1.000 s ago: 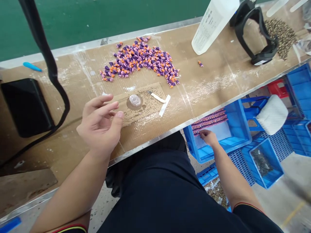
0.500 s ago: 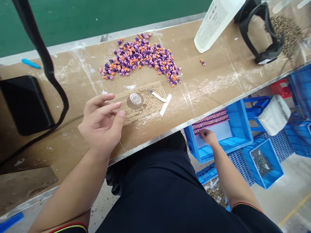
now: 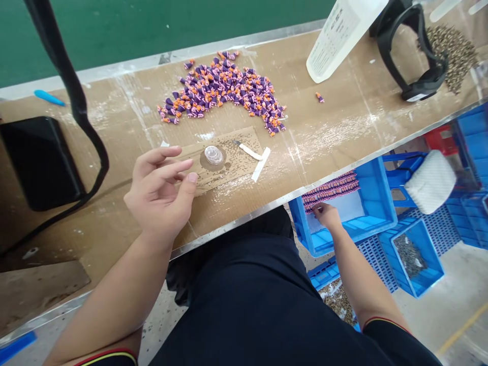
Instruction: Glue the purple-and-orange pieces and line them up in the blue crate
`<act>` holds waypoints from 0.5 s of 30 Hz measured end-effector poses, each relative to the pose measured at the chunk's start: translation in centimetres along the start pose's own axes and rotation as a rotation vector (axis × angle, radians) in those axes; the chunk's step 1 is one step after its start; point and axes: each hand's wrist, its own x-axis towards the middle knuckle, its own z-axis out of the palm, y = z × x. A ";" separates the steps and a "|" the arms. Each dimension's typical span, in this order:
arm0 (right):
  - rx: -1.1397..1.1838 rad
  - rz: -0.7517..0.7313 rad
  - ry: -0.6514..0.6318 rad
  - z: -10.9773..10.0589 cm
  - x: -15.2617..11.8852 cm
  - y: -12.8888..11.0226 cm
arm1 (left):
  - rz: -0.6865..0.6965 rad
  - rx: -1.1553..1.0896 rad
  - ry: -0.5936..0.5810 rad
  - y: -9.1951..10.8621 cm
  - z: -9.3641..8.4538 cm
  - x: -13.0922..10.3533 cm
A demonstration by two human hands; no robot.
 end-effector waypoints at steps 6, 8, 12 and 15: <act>-0.004 0.050 0.029 0.2 -0.1 -0.7 | -0.002 0.022 -0.023 -0.1 -0.1 0.0; 0.004 0.053 0.036 0.2 -0.1 -1.0 | 0.022 0.031 -0.034 -0.1 -0.2 0.0; 0.024 0.052 0.046 0.2 -0.3 -1.4 | 0.030 0.093 -0.050 0.1 -0.3 0.0; 0.038 0.067 0.049 0.0 -0.6 -1.4 | 0.025 0.106 -0.050 0.3 -0.2 0.0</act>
